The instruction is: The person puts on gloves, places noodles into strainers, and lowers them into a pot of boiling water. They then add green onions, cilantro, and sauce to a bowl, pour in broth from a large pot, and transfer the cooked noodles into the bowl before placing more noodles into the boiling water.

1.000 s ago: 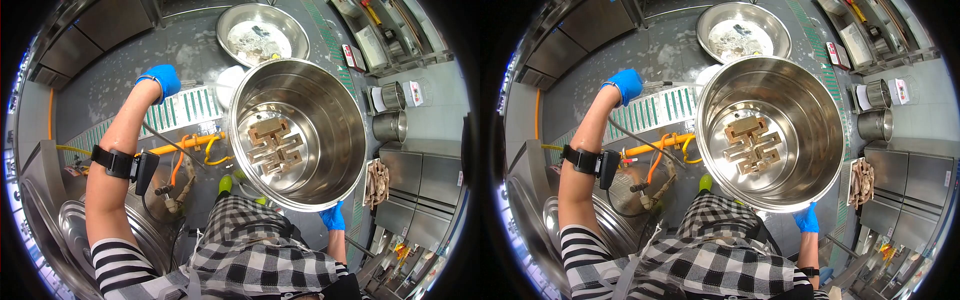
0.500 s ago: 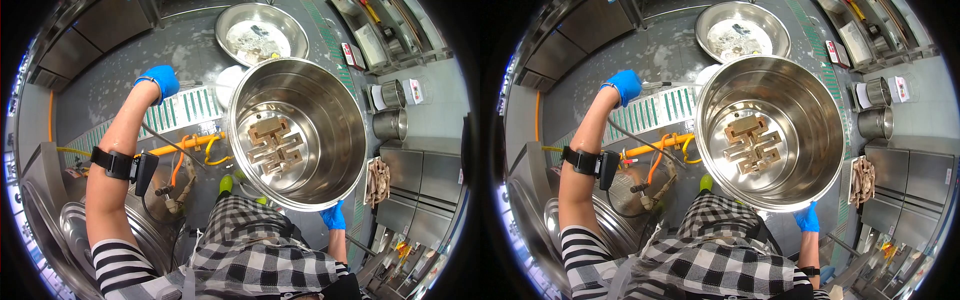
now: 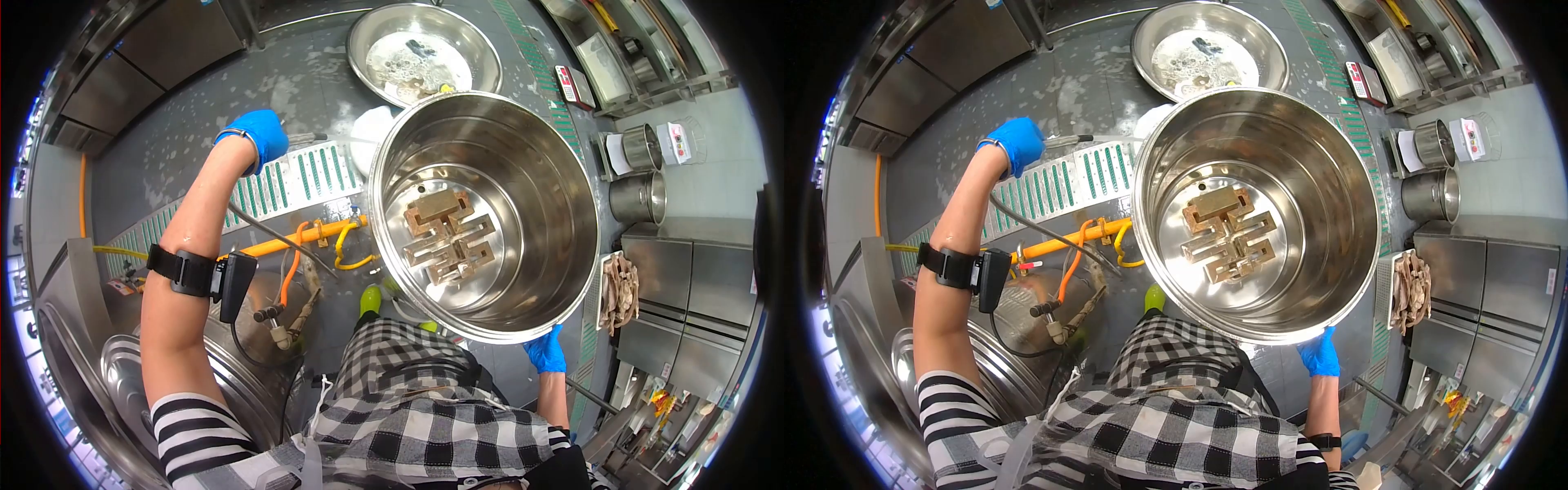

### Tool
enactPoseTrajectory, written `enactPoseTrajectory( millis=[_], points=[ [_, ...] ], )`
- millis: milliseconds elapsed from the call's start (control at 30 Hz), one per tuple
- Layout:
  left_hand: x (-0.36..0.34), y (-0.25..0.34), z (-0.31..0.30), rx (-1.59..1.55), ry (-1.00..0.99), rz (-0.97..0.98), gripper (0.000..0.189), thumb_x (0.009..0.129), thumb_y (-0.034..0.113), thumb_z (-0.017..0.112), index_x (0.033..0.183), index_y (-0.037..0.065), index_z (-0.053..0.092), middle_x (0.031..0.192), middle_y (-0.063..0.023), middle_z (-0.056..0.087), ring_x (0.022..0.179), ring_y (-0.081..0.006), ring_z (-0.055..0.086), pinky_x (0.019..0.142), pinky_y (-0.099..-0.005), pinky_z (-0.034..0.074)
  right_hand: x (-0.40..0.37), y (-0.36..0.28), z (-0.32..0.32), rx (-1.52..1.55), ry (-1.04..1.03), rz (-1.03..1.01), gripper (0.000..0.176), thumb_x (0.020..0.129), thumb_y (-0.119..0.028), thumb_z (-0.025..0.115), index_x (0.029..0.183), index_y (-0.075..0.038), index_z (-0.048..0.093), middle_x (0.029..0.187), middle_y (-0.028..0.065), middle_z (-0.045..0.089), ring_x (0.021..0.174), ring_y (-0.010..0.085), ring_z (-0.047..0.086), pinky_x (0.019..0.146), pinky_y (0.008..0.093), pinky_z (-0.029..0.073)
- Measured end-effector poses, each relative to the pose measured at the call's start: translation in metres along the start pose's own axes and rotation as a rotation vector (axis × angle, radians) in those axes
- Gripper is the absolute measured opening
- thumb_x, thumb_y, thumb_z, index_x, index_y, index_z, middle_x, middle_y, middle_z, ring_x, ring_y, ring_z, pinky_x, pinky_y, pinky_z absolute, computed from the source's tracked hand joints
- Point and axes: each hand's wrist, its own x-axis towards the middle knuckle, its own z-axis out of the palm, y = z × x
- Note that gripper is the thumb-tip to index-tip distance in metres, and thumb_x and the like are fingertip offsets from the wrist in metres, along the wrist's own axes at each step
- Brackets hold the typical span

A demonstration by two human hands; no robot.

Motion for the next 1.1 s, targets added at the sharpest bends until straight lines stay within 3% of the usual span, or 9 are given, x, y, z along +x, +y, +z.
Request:
enactPoseTrajectory(
  millis=[467,833,1100],
  points=[
    [0.004,0.0,0.001,0.042,-0.017,0.008,0.024,0.067,0.014,0.047,0.08,0.001,0.063,0.083,-0.0225,0.057,0.077,-0.0365,0.057,0.067,-0.0375,0.046,-0.001,0.001,-0.002,0.006,-0.043,-0.011,0.063,0.082,-0.05,0.034,0.129,-0.01,0.024,0.132,0.0074,0.03,0.119,0.0264,0.031,0.098,0.0427,0.027],
    [-0.001,0.007,-0.004,0.042,-0.061,-0.032,0.025,0.069,0.013,0.046,0.083,-0.001,0.062,0.085,-0.025,0.056,0.079,-0.0357,0.058,0.067,-0.0377,0.046,-0.001,0.001,-0.005,-0.004,0.054,0.007,0.06,0.084,-0.05,0.03,0.129,-0.011,0.024,0.131,0.007,0.031,0.118,0.026,0.032,0.098,0.0419,0.028],
    [0.0,0.005,-0.002,0.083,-0.054,-0.021,0.025,0.068,0.012,0.046,0.082,-0.002,0.061,0.084,-0.0257,0.056,0.078,-0.0364,0.057,0.066,-0.0377,0.046,-0.005,0.004,-0.01,0.026,0.071,-0.002,0.058,0.084,-0.046,0.036,0.128,-0.01,0.027,0.13,0.0068,0.033,0.117,0.0252,0.035,0.097,0.0412,0.03]
  ],
)
